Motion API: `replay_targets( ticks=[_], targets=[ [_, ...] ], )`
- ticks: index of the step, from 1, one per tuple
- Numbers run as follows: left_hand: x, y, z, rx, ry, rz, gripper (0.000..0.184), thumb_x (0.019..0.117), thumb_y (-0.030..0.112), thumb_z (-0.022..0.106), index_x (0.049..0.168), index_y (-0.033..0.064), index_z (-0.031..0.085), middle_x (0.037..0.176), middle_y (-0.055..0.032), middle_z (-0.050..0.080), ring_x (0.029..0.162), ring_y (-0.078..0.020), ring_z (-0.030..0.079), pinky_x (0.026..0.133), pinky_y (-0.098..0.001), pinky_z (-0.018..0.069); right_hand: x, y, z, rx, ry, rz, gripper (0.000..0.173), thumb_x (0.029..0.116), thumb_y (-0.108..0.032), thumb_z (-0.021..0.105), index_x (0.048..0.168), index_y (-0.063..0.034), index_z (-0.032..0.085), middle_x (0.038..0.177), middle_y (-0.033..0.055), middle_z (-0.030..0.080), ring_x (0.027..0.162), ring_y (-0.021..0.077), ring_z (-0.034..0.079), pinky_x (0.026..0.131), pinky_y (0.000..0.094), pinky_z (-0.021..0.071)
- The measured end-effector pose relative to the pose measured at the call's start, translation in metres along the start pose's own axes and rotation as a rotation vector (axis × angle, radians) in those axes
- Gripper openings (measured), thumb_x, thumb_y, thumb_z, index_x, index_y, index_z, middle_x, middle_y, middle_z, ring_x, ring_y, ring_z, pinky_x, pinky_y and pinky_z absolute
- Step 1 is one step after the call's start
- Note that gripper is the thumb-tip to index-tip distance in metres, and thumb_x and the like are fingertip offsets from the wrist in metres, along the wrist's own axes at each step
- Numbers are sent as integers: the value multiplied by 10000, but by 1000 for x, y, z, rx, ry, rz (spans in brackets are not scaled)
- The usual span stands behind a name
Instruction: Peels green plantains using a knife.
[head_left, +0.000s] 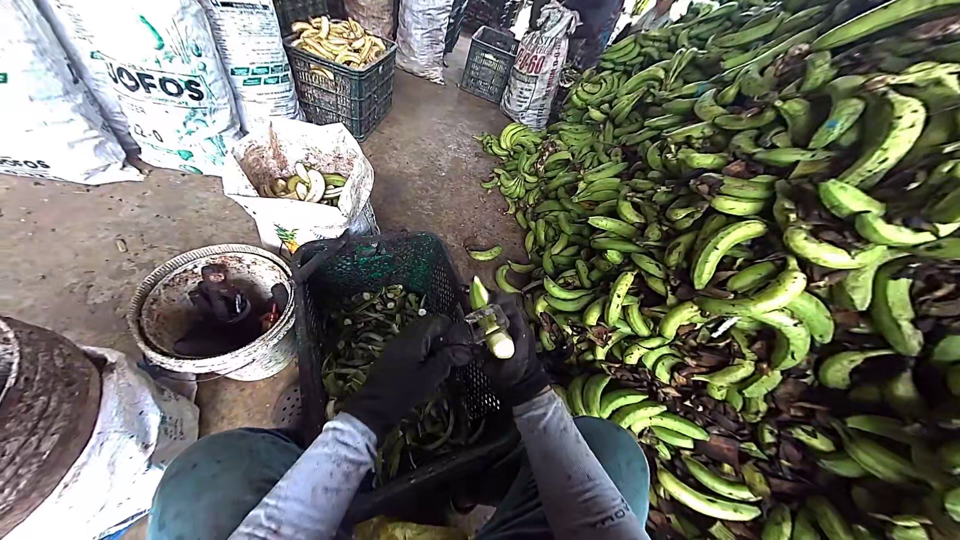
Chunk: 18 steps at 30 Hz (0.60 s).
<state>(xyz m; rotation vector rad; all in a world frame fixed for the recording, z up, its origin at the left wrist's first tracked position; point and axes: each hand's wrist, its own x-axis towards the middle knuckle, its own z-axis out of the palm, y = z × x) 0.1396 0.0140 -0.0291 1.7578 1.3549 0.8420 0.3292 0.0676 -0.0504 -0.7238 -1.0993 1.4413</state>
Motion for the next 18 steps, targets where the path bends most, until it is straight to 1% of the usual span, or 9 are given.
replay_targets(
  ticks=[2, 4, 6, 7, 10, 12, 15, 17, 18],
  targets=[
    [7, -8, -3, 229, 191, 6, 491, 988, 412, 605, 1367, 102, 637, 1216, -165, 679, 1119, -328, 654, 981, -554, 514, -6, 2, 10, 109, -8, 165, 383, 1076, -316, 279, 1048, -91, 588, 719, 13, 626, 549, 75, 576, 493, 228, 512],
    [11, -6, -15, 343, 389, -66, 436, 976, 344, 649, 1349, 118, 652, 1191, -205, 680, 1107, -409, 652, 931, -633, 510, -14, 5, 10, 87, -52, 213, 334, 1058, -301, 317, 1124, -77, 555, 759, 34, 623, 539, 91, 560, 463, 234, 492],
    [14, -1, -32, 304, 477, -137, 449, 1010, 359, 623, 1387, 117, 607, 1275, -198, 644, 1157, -400, 630, 958, -648, 493, -16, 1, 6, 114, -59, 207, 353, 1052, -282, 317, 1200, -56, 544, 844, 67, 671, 573, 102, 599, 473, 236, 508],
    [12, 2, -36, 268, 476, -132, 447, 1018, 353, 607, 1393, 111, 599, 1265, -190, 646, 1128, -381, 642, 941, -636, 502, -15, -1, 2, 115, -52, 186, 360, 1046, -287, 300, 1218, -61, 522, 879, 74, 680, 592, 105, 616, 482, 235, 519],
    [-1, 14, -28, 43, 248, -78, 423, 1028, 488, 539, 1294, 171, 628, 986, -63, 684, 830, -203, 666, 753, -481, 572, -2, -11, -1, -51, 63, -45, 424, 1069, -379, 323, 1254, -78, 558, 869, 42, 656, 672, 104, 632, 582, 262, 564],
    [-13, 23, -12, -105, 106, -48, 522, 1003, 572, 534, 1348, 189, 620, 990, -13, 684, 779, -119, 640, 721, -372, 565, 10, -20, 0, -202, 172, -215, 477, 1041, -389, 406, 1388, -86, 528, 1034, 17, 668, 828, 85, 647, 723, 273, 573],
    [-24, 31, 5, -175, 67, 31, 614, 995, 606, 517, 1401, 152, 595, 1118, -25, 674, 850, -95, 643, 764, -323, 569, 20, -39, 17, -356, 393, -316, 470, 1031, -329, 438, 1438, -96, 472, 1110, 14, 654, 863, 74, 649, 745, 273, 574],
    [-21, 26, 4, -99, 98, 58, 627, 996, 603, 509, 1415, 143, 588, 1174, -57, 668, 951, -129, 656, 846, -364, 569, 17, -41, 19, -404, 312, -282, 461, 1049, -321, 416, 1458, -117, 473, 1113, 15, 648, 882, 72, 640, 773, 279, 565],
    [-17, 21, 1, -27, 128, 67, 631, 999, 604, 502, 1415, 139, 595, 1197, -76, 676, 1011, -161, 664, 901, -407, 563, 13, -37, 15, -346, 180, -217, 436, 1049, -316, 417, 1437, -133, 495, 1073, 5, 647, 861, 67, 629, 760, 269, 557]
  ],
)
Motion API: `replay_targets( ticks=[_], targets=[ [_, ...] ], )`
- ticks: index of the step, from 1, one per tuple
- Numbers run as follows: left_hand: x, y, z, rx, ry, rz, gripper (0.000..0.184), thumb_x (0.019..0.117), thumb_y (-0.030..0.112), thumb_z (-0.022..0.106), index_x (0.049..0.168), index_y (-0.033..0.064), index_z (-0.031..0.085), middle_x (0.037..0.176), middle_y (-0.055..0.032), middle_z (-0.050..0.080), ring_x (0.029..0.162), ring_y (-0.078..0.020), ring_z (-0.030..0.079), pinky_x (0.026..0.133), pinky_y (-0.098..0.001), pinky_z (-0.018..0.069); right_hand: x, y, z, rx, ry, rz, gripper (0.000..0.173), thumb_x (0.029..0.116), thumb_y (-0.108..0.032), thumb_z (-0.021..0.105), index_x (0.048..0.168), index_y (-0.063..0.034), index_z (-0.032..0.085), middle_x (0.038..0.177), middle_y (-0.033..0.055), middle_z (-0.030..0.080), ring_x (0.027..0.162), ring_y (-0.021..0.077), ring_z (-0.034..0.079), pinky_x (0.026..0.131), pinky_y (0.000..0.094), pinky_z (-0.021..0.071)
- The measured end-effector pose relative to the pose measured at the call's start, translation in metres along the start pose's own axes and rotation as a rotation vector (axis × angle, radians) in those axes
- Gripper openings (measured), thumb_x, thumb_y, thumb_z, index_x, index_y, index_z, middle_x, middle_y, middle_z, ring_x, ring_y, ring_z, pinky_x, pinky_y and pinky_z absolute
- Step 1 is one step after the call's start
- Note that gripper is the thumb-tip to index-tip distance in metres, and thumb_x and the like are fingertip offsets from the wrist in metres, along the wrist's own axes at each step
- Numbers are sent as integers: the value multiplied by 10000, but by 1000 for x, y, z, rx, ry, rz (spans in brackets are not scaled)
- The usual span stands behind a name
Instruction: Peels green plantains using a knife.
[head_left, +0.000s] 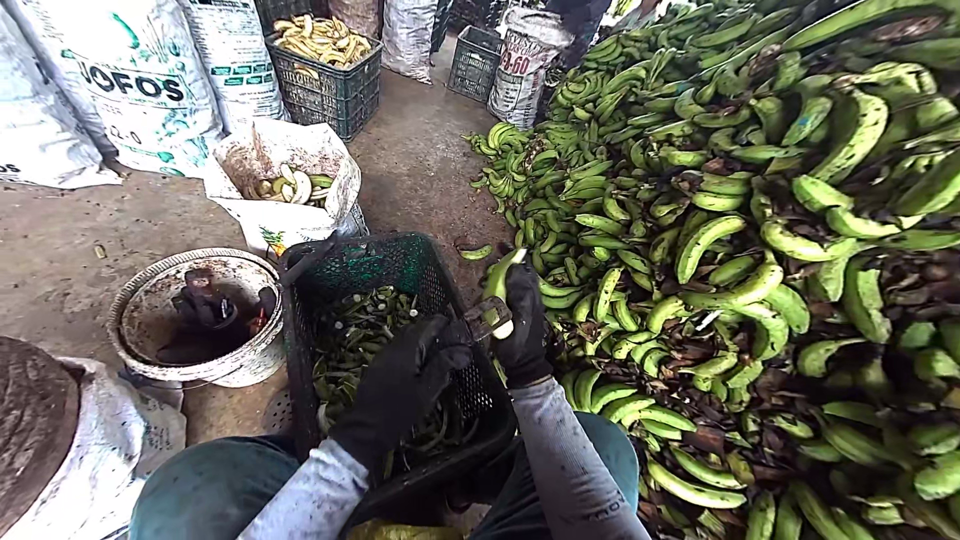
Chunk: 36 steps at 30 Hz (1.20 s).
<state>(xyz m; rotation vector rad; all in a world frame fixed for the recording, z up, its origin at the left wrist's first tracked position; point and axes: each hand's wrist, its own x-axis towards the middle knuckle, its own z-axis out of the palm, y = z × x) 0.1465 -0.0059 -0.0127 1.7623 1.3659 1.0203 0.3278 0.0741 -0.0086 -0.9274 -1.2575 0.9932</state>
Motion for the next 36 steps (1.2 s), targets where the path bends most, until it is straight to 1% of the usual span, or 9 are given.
replay_targets(
  ticks=[3, 6, 10, 13, 18, 26, 29, 32, 36],
  targets=[
    [16, -20, -14, 246, 151, -16, 497, 1022, 436, 530, 1390, 114, 622, 1207, -149, 687, 1094, -314, 666, 950, -571, 526, -19, 12, -1, 456, -403, 406, 302, 1014, -342, 457, 1124, -113, 619, 819, 55, 686, 608, 95, 633, 526, 231, 544],
    [24, -22, -31, 312, 295, -101, 457, 1039, 450, 537, 1349, 130, 639, 1219, -152, 675, 1099, -341, 657, 927, -603, 516, -30, 14, -4, 450, -573, 508, 320, 1019, -326, 463, 1171, -76, 593, 893, 69, 689, 648, 111, 643, 549, 238, 552],
    [18, -16, -31, 236, 272, -129, 522, 1027, 541, 487, 1381, 177, 607, 1193, -115, 684, 1020, -293, 678, 868, -588, 542, -21, 15, -4, 332, -336, 326, 432, 1009, -384, 464, 1311, -83, 534, 956, 79, 676, 761, 144, 663, 663, 296, 583],
    [3, -2, -7, 15, 167, -96, 567, 1023, 568, 474, 1416, 172, 577, 1153, -60, 687, 921, -169, 672, 816, -436, 575, -1, 10, 10, 205, -29, 65, 477, 1033, -410, 480, 1439, -161, 499, 1061, 39, 669, 865, 128, 664, 758, 332, 590],
    [-7, 10, 23, 13, 272, 21, 610, 989, 552, 547, 1367, 79, 614, 1229, -129, 667, 1070, -209, 664, 929, -436, 558, 12, -16, 42, 209, 347, -34, 516, 1058, -409, 468, 1521, -219, 342, 1191, 36, 620, 949, 151, 664, 792, 366, 592],
    [19, -36, -31, 458, 274, 119, 644, 1031, 606, 347, 1403, 161, 627, 1263, -130, 688, 1228, -325, 619, 1094, -572, 421, -15, -10, 10, 24, -479, 238, 382, 1024, -274, 416, 1325, -77, 544, 1061, 49, 664, 935, 107, 653, 839, 310, 570],
    [25, -49, -42, 523, 169, 195, 573, 1028, 552, 368, 1383, 200, 648, 1277, -86, 692, 1254, -292, 606, 1140, -558, 367, -19, -19, -3, -241, -719, 311, 450, 1015, -345, 461, 1295, -20, 601, 1187, 84, 659, 1090, 93, 620, 988, 308, 510],
    [29, -53, -46, 592, 96, 39, 500, 1044, 495, 438, 1398, 201, 635, 1281, -119, 686, 1210, -333, 630, 1074, -594, 424, -22, -24, -4, -314, -821, 418, 577, 997, -397, 481, 1469, -66, 504, 1343, 84, 623, 1174, 97, 614, 1020, 322, 512],
    [25, -39, -41, 442, 145, -111, 598, 1045, 597, 370, 1422, 193, 598, 1283, -144, 671, 1135, -359, 663, 936, -634, 504, -19, -5, -5, 74, -518, 424, 442, 1006, -355, 498, 1359, -93, 544, 1084, 91, 674, 938, 163, 665, 840, 350, 572]
  ],
)
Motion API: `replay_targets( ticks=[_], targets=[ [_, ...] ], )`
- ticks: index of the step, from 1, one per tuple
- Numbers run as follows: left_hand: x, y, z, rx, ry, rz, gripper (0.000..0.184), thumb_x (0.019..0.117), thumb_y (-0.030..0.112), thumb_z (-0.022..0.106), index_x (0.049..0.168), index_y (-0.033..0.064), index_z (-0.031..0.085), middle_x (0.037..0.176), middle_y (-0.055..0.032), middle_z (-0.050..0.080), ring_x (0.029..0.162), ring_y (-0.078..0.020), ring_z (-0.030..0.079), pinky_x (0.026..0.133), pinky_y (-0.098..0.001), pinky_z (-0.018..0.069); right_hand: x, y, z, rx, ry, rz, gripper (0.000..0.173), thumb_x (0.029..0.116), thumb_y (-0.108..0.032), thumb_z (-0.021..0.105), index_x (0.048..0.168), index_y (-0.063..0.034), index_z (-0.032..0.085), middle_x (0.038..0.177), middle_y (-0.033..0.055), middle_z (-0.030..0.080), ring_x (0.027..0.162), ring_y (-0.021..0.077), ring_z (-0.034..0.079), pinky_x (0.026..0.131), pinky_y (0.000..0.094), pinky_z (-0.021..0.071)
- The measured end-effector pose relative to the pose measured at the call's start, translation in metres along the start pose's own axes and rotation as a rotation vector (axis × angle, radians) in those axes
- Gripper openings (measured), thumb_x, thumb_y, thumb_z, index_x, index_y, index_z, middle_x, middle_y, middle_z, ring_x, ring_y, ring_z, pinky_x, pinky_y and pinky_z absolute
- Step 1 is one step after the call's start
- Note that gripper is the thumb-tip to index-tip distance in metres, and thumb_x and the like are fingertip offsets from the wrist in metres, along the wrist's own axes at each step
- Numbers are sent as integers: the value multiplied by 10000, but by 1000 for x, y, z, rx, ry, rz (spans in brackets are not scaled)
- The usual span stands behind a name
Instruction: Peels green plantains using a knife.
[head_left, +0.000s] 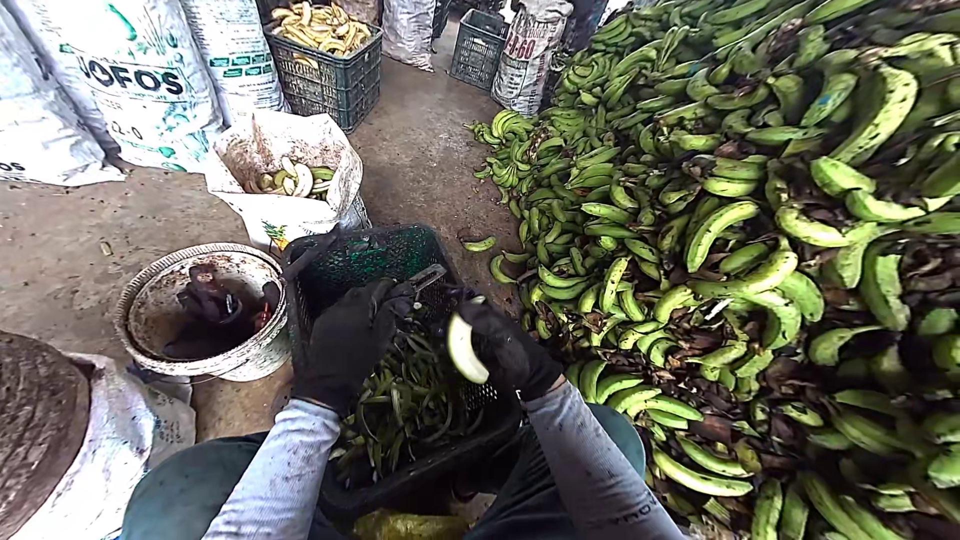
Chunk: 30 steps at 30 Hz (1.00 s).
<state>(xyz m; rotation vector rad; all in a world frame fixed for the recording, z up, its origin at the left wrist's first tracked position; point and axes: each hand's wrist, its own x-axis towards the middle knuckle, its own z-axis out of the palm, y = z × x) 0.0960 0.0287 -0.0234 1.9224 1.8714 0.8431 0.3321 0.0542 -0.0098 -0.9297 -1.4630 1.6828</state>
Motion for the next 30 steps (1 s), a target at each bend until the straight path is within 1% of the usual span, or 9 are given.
replay_targets(
  ticks=[2, 4, 7, 11, 16, 20, 22, 24, 30],
  targets=[
    [-7, 12, 5, -119, 41, 58, 609, 1038, 598, 367, 1426, 188, 597, 1291, -123, 669, 1142, -317, 662, 950, -598, 513, 11, 4, 0, 370, 78, -77, 398, 1030, -433, 435, 1246, -135, 589, 966, 69, 676, 837, 163, 675, 750, 346, 593],
    [-14, 21, 16, -195, 55, 141, 599, 1039, 568, 378, 1445, 177, 581, 1303, -110, 664, 1174, -282, 646, 993, -561, 508, 23, -1, 7, 667, 162, -164, 430, 1067, -485, 334, 1123, -174, 627, 947, 37, 691, 843, 155, 688, 720, 351, 601],
    [-22, 27, 31, -156, 216, 275, 624, 1016, 596, 422, 1409, 154, 621, 1227, -151, 691, 1158, -321, 650, 989, -566, 507, 36, -9, 13, 981, 215, -250, 487, 1077, -512, 267, 1131, -187, 625, 1033, 15, 684, 945, 150, 686, 778, 347, 600],
    [-25, 26, 33, -57, 379, 338, 600, 993, 579, 493, 1377, 147, 654, 1151, -200, 697, 1118, -381, 655, 987, -588, 494, 40, -12, 17, 1127, 247, -254, 463, 1059, -542, 319, 1102, -193, 621, 1014, 2, 690, 932, 131, 697, 755, 332, 607],
    [-21, 22, 22, -98, 169, 196, 524, 1015, 465, 472, 1431, 175, 604, 1257, -172, 671, 1177, -359, 636, 984, -598, 493, 30, -5, 14, 638, 72, -238, 392, 1071, -434, 337, 1153, -185, 628, 945, 19, 682, 830, 122, 678, 717, 330, 597],
    [-23, 26, 26, -30, 166, 180, 549, 1000, 500, 487, 1410, 163, 629, 1196, -200, 689, 1103, -397, 664, 930, -615, 511, 19, -12, 28, 148, 420, -108, 415, 1104, -429, 305, 1159, -146, 604, 866, 12, 641, 752, 92, 635, 670, 290, 567],
    [-22, 30, 24, -80, 71, 76, 514, 1019, 446, 476, 1438, 174, 600, 1250, -189, 670, 1143, -384, 647, 961, -613, 497, 16, -8, 29, -245, 472, -101, 436, 1119, -341, 267, 1308, -96, 573, 1004, 64, 636, 872, 109, 620, 782, 306, 545],
    [-17, 28, 19, -168, -33, -27, 507, 1051, 448, 443, 1460, 176, 567, 1315, -157, 647, 1201, -340, 626, 1009, -589, 483, 13, -5, 25, -595, 413, -128, 437, 1114, -260, 295, 1377, -30, 557, 1131, 166, 665, 1025, 197, 647, 923, 392, 533],
    [-15, 20, 19, -283, -162, -79, 518, 1075, 481, 395, 1462, 179, 562, 1389, -105, 621, 1263, -279, 599, 1059, -556, 459, -2, -3, 16, -723, 284, -263, 445, 1081, -195, 321, 1240, 72, 640, 1095, 203, 680, 1041, 174, 637, 965, 332, 497]
  ],
)
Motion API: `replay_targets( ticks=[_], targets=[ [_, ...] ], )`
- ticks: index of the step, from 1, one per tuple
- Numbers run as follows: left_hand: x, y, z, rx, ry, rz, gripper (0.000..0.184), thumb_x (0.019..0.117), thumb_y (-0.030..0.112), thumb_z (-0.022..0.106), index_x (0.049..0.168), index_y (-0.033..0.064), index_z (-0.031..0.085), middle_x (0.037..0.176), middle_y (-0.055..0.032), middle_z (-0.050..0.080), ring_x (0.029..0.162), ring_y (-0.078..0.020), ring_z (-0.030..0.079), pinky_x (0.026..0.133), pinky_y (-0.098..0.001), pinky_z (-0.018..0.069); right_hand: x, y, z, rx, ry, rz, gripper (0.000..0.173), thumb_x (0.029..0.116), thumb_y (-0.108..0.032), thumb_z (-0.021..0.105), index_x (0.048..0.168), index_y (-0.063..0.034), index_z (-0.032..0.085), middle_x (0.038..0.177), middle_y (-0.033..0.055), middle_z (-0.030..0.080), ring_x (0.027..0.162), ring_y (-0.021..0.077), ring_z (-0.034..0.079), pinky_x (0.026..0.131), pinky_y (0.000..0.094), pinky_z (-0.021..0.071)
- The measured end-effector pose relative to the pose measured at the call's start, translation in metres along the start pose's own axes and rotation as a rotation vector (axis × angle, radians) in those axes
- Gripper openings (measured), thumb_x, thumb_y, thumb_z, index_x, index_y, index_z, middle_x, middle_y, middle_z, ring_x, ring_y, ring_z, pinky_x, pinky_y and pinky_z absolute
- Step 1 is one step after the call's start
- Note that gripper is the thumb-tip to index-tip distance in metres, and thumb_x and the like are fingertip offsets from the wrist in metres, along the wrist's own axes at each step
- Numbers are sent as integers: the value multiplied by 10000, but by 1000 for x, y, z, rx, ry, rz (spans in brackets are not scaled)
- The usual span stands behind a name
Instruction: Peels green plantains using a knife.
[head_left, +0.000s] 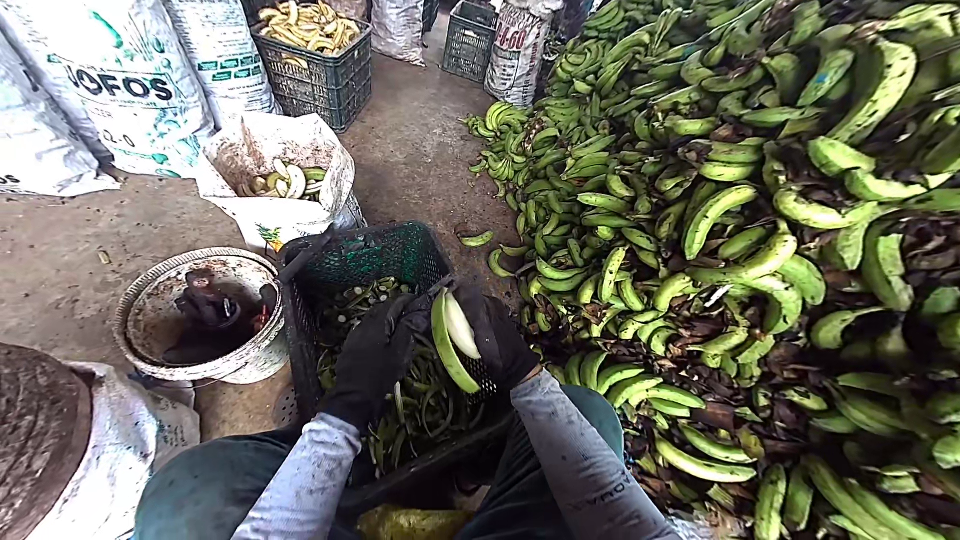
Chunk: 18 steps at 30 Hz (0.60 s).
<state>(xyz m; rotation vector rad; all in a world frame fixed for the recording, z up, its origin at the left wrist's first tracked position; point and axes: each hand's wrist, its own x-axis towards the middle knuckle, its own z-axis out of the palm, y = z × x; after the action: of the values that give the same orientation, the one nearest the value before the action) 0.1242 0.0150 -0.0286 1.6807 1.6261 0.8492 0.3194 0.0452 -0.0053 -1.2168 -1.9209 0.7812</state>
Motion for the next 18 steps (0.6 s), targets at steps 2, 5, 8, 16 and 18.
replay_targets(
  ticks=[2, 5, 8, 16, 18],
  targets=[
    [5, -4, 0, 33, -13, -93, 529, 1071, 524, 390, 1442, 195, 573, 1318, -111, 656, 1196, -290, 632, 1016, -580, 474, -4, 6, 1, 47, 18, -26, 457, 1078, -216, 324, 1194, 65, 666, 1036, 160, 695, 986, 117, 646, 935, 288, 513],
    [6, -5, 0, 62, 28, -86, 542, 1058, 542, 418, 1450, 199, 568, 1273, -123, 667, 1139, -298, 647, 984, -581, 486, 4, 25, 6, 423, 71, 207, 523, 1077, -352, 209, 1133, -25, 613, 806, 70, 632, 677, 118, 622, 625, 288, 551],
    [4, -7, 8, 193, 46, 112, 655, 1027, 618, 370, 1470, 174, 556, 1321, -147, 652, 1206, -333, 631, 1013, -584, 488, 13, 37, 6, 1086, 112, 418, 627, 1052, -618, 238, 951, -112, 594, 629, 35, 576, 477, 120, 560, 434, 266, 509],
    [-1, -16, 46, 397, 276, 671, 623, 997, 665, 432, 1326, 209, 701, 1062, -162, 727, 980, -349, 701, 891, -566, 549, 13, 68, -5, 1688, 29, 650, 560, 1031, -567, 309, 795, -128, 563, 609, -2, 539, 489, 105, 550, 472, 242, 497],
    [-5, -12, 50, 383, 215, 548, 581, 996, 607, 477, 1361, 203, 678, 1114, -171, 717, 1040, -368, 688, 904, -561, 549, 9, 61, -2, 1567, 60, 635, 464, 1048, -491, 342, 856, -144, 583, 651, 5, 579, 541, 113, 586, 523, 272, 533]
  ],
)
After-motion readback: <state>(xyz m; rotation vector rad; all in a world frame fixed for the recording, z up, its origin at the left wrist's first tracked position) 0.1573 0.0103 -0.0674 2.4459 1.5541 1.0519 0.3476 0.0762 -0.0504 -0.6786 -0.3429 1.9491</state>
